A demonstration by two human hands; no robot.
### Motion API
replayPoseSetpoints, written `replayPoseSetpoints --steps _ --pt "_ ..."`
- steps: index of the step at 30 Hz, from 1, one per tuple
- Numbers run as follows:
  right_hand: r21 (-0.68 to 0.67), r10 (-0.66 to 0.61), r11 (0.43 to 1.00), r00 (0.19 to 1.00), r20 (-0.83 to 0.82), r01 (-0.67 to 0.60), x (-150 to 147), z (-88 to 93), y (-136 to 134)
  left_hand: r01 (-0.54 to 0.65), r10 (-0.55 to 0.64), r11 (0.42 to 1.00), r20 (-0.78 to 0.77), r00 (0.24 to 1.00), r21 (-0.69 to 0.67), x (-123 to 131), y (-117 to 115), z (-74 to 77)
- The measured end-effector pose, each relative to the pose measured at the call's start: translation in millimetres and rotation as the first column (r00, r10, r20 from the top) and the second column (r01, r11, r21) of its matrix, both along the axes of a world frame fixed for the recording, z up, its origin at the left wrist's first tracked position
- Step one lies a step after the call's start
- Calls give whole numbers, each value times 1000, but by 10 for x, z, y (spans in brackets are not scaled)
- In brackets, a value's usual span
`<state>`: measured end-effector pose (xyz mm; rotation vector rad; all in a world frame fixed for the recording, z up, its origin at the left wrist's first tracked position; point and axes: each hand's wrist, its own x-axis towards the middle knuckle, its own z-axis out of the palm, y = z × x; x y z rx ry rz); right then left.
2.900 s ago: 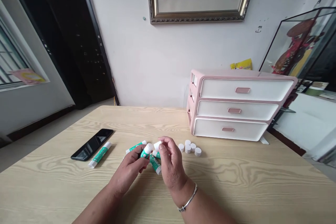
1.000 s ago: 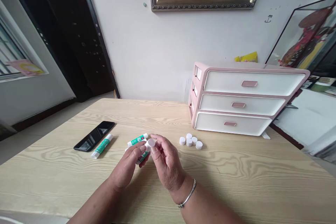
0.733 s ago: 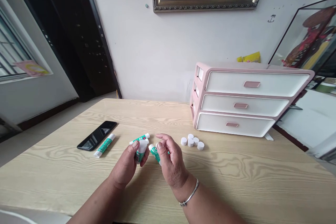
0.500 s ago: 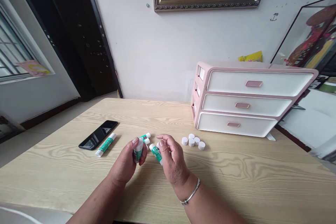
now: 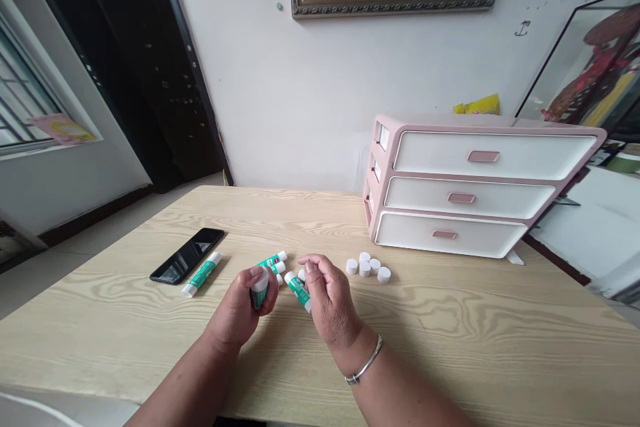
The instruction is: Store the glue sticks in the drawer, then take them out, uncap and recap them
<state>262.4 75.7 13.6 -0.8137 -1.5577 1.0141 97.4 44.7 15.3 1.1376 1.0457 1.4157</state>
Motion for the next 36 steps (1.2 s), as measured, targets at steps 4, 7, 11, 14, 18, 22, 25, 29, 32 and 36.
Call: replayPoseSetpoints --steps 4,7,11,14,18,22,25,29,32,36 --pt "12 -7 1000 1000 8 7 0 14 8 37 -38 999 54 998 31 -6 -12 6" --pt "10 -4 1000 1000 2 4 -2 7 16 47 -51 998 74 996 46 -10 -11 11" --pt "-2 -1 1000 1000 -7 1 1 -12 24 29 -33 999 81 996 44 -13 -4 2" --pt "-1 -5 1000 1000 -2 5 3 -17 26 18 -22 998 70 997 59 -11 2 -19" --pt "-4 -2 1000 1000 14 2 6 -5 25 4 -7 999 43 999 54 -5 8 -3" --pt "-2 -27 1000 999 41 27 19 27 30 -145 147 989 -77 986 41 -48 -12 163" --pt "4 -42 999 998 42 42 29 61 41 -388 381 921 -269 885 29 -158 -43 322" --pt "1 -37 999 999 16 37 26 87 53 -620 534 776 -642 550 115 -381 -45 374" --pt "-2 -25 1000 1000 14 25 20 77 61 -635 439 755 -844 307 161 -545 -16 285" --pt "-5 -27 1000 999 21 27 21 44 74 -635 298 749 -953 62 192 -697 7 141"
